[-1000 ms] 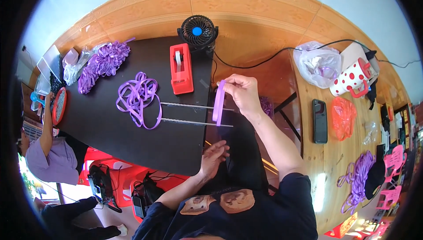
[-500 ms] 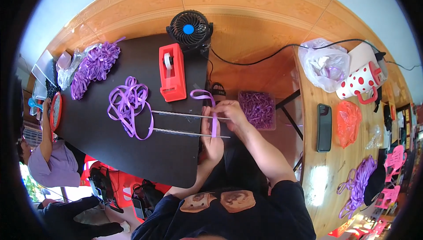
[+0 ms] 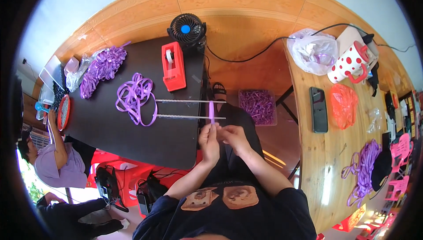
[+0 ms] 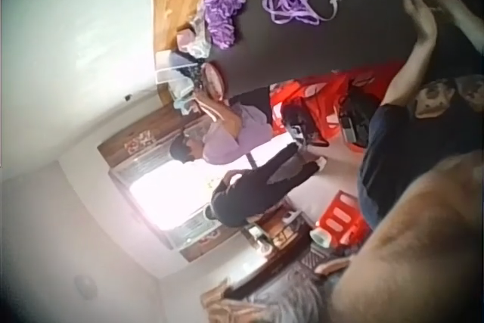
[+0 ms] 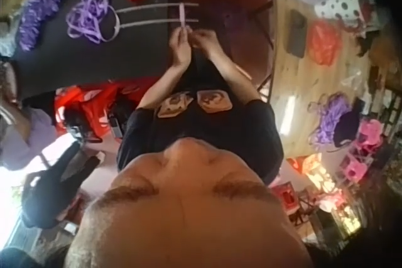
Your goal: Making decorative bows by wrapping purple ribbon around a metal wire frame tool.
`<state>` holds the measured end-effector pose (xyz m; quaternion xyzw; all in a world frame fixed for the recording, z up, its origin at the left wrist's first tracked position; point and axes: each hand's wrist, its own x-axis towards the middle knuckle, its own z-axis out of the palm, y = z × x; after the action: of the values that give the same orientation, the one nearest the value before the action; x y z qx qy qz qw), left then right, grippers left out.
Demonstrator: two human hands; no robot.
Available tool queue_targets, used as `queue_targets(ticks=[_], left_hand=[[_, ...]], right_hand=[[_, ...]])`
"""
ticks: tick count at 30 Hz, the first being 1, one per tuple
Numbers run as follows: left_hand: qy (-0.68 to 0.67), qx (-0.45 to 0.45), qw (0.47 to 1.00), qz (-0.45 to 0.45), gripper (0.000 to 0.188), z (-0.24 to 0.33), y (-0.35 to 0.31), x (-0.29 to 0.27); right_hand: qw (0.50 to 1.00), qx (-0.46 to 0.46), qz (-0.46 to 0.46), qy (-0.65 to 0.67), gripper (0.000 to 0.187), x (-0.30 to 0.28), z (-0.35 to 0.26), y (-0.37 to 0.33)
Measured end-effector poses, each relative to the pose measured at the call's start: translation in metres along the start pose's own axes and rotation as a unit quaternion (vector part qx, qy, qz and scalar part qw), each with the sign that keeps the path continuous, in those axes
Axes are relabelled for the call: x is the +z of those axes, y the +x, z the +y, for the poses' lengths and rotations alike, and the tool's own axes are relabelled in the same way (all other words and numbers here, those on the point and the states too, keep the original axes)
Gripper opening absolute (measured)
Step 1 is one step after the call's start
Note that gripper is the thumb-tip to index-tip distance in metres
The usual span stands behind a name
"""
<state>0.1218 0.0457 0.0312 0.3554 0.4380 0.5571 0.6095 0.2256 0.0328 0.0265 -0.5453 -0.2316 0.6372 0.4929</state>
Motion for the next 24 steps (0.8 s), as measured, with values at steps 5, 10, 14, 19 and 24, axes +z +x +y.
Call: queue_targets(ticks=[5,10,14,19,24], left_hand=[[0.113,-0.035,0.992,-0.043,0.022,-0.005,-0.034,-0.038],[0.066,-0.137,0.987,-0.053,0.022,0.009,-0.054,-0.050],[0.051,-0.135,0.984,-0.104,0.022,0.012,-0.054,-0.063],[0.111,-0.183,0.959,-0.185,0.023,0.027,-0.063,-0.074],[0.093,-0.210,0.952,-0.204,0.027,0.043,-0.063,-0.075]], right_hand=[[0.975,-0.197,0.033,-0.094,0.012,-0.001,0.003,-0.035],[0.986,-0.159,-0.041,-0.011,0.010,0.020,-0.003,-0.040],[0.990,-0.121,-0.072,0.003,0.008,0.028,0.003,-0.041],[0.986,-0.156,-0.059,-0.010,0.009,0.029,0.007,-0.044],[0.741,-0.536,0.142,-0.379,0.017,0.034,-0.009,-0.059]])
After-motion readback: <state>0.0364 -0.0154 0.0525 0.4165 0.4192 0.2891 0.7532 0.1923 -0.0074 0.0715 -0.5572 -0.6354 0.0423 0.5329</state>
